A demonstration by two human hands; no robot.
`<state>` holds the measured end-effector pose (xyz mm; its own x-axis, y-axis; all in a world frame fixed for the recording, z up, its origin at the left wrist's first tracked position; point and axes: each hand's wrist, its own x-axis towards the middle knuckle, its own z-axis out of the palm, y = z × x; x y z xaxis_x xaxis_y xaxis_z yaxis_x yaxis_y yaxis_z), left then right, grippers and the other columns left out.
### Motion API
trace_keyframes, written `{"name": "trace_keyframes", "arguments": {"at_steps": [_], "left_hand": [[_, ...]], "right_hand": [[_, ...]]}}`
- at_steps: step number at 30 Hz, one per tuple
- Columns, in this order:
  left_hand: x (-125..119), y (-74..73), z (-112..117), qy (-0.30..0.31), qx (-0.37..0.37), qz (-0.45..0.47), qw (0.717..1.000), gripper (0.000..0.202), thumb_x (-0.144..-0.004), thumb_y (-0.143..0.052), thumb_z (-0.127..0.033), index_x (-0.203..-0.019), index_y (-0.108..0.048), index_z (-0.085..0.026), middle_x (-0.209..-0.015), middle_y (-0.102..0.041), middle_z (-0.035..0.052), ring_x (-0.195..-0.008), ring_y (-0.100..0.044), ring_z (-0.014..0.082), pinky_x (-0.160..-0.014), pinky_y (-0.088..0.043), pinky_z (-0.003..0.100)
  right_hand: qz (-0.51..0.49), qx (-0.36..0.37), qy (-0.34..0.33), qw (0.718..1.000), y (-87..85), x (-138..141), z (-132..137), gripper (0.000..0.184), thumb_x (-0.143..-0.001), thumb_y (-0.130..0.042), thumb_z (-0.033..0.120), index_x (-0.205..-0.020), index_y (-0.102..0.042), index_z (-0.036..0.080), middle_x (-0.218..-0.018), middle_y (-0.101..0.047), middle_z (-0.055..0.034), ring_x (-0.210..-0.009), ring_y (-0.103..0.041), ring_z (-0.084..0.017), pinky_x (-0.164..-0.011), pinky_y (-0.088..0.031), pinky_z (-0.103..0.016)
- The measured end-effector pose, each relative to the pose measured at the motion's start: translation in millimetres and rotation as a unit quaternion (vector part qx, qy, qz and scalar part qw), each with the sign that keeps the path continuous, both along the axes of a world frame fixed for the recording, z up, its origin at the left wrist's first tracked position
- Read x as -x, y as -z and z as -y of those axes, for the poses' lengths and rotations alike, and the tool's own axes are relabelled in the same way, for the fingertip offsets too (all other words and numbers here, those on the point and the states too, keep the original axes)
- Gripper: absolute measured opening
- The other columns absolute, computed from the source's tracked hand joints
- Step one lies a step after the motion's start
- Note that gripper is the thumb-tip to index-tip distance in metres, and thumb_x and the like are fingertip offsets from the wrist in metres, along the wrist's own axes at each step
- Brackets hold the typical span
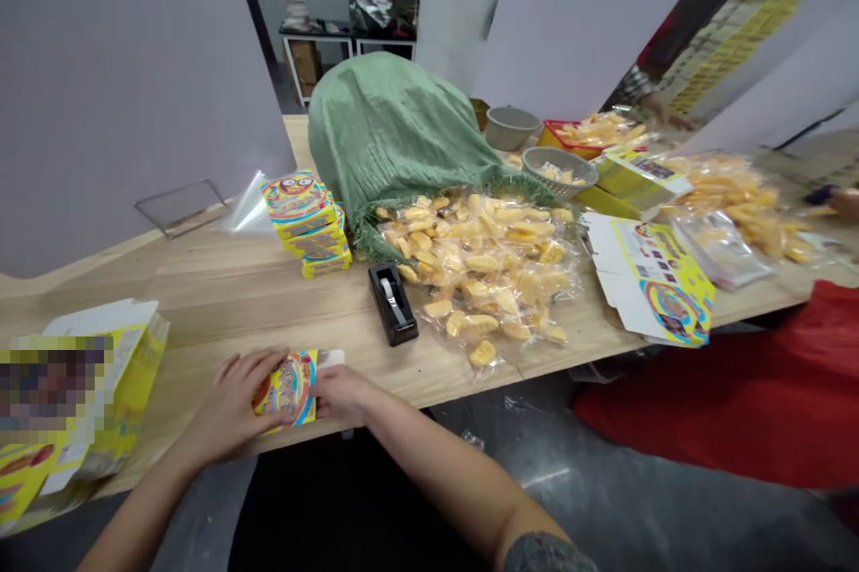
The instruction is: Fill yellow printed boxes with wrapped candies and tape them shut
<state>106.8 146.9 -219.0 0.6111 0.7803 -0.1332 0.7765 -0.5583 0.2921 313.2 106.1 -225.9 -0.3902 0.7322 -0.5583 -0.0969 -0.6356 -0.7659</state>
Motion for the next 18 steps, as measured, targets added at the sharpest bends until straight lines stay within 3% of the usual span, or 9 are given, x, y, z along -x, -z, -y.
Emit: {"name": "trace_keyframes", "arguments": {"at_steps": [3, 6, 8, 9, 10, 12, 14, 16, 18], "left_hand": [[7, 1.5, -1, 0.008, 0.005, -0.005, 1.000, 0.077, -0.070, -0.062, -0.063, -0.135, -0.045, -0.026, -0.136, -0.052, 0.0099, -0.125, -0.047, 0.0316, -0.108, -0.026, 0.053], [1, -7.5, -7, 0.003, -0.014, 0.031, 0.999, 0.071, -0.077, -0.057, -0.060, -0.136, -0.043, -0.023, -0.137, -0.050, 0.0119, -0.129, -0.042, 0.0338, -0.107, -0.028, 0.057], [-23, -22.2, -15, -0.005, -0.044, 0.083, 0.996, 0.058, -0.084, -0.052, -0.053, -0.133, -0.045, -0.023, -0.136, -0.051, 0.0119, -0.130, -0.041, 0.0319, -0.107, -0.029, 0.055], [-42, -31.3, -20, -0.004, -0.060, 0.114, 0.992, 0.050, -0.087, -0.051, -0.049, -0.130, -0.048, -0.023, -0.133, -0.053, 0.0110, -0.129, -0.043, 0.0298, -0.108, -0.031, 0.053], [-65, -40.5, -26, 0.010, -0.058, 0.145, 0.988, 0.043, -0.089, -0.049, -0.045, -0.127, -0.051, -0.023, -0.131, -0.054, 0.0098, -0.126, -0.045, 0.0269, -0.107, -0.034, 0.047], [-121, -56.0, -41, 0.060, -0.036, 0.208, 0.976, 0.034, -0.092, -0.047, -0.037, -0.122, -0.054, -0.024, -0.127, -0.057, 0.0079, -0.122, -0.049, 0.0226, -0.105, -0.038, 0.039], [-182, -64.0, -59, 0.094, -0.025, 0.247, 0.964, 0.031, -0.090, -0.050, -0.028, -0.121, -0.055, -0.023, -0.126, -0.058, 0.0072, -0.124, -0.047, 0.0215, -0.108, -0.035, 0.038], [-236, -63.5, -77, 0.082, 0.002, 0.279, 0.957, 0.037, -0.084, -0.055, -0.016, -0.120, -0.056, -0.022, -0.129, -0.056, 0.0079, -0.125, -0.045, 0.0222, -0.109, -0.033, 0.039], [-274, -58.6, -93, 0.064, 0.037, 0.302, 0.951, 0.031, -0.073, -0.065, -0.009, -0.101, -0.063, -0.022, -0.120, -0.061, 0.0069, -0.121, -0.048, 0.0244, -0.108, -0.034, 0.040]], "right_hand": [[0.037, -0.031, -0.004, 0.999, -18.8, -22, -1, 0.008, -0.079, -0.057, 0.020, -0.075, -0.064, 0.019, -0.068, -0.067, 0.0004, -0.074, -0.067, -0.018, -0.073, -0.055, -0.032], [0.208, -0.144, 0.122, 0.960, -41.5, -96, -8, 0.014, -0.081, -0.055, 0.028, -0.088, -0.065, 0.020, -0.095, -0.068, -0.0060, -0.100, -0.061, -0.023, -0.092, -0.046, -0.040], [0.466, -0.302, 0.250, 0.794, -50.9, -153, -15, 0.025, -0.083, -0.054, 0.034, -0.099, -0.064, 0.018, -0.110, -0.064, -0.0133, -0.111, -0.054, -0.029, -0.098, -0.040, -0.047], [0.551, -0.333, 0.271, 0.715, -52.5, -178, -20, 0.038, -0.078, -0.060, 0.037, -0.109, -0.061, 0.015, -0.122, -0.058, -0.0178, -0.121, -0.046, -0.034, -0.102, -0.034, -0.053], [0.596, -0.349, 0.274, 0.669, -52.2, -198, -24, 0.045, -0.076, -0.062, 0.037, -0.114, -0.060, 0.014, -0.127, -0.055, -0.0198, -0.125, -0.042, -0.037, -0.102, -0.032, -0.056], [0.601, -0.364, 0.250, 0.666, -47.2, -221, -30, 0.041, -0.079, -0.057, 0.035, -0.114, -0.061, 0.014, -0.123, -0.059, -0.0185, -0.123, -0.045, -0.037, -0.101, -0.034, -0.056], [0.564, -0.356, 0.263, 0.697, -40.1, -228, -32, 0.033, -0.086, -0.044, 0.031, -0.107, -0.064, 0.016, -0.111, -0.066, -0.0142, -0.112, -0.056, -0.031, -0.095, -0.042, -0.051], [0.513, -0.324, 0.348, 0.715, -33.9, -227, -31, 0.033, -0.088, -0.039, 0.032, -0.102, -0.066, 0.018, -0.105, -0.068, -0.0115, -0.100, -0.062, -0.026, -0.089, -0.048, -0.046], [0.400, -0.269, 0.479, 0.734, -29.7, -229, -30, 0.031, -0.085, -0.045, 0.036, -0.099, -0.065, 0.018, -0.099, -0.069, -0.0092, -0.089, -0.064, -0.023, -0.081, -0.053, -0.042]]}}
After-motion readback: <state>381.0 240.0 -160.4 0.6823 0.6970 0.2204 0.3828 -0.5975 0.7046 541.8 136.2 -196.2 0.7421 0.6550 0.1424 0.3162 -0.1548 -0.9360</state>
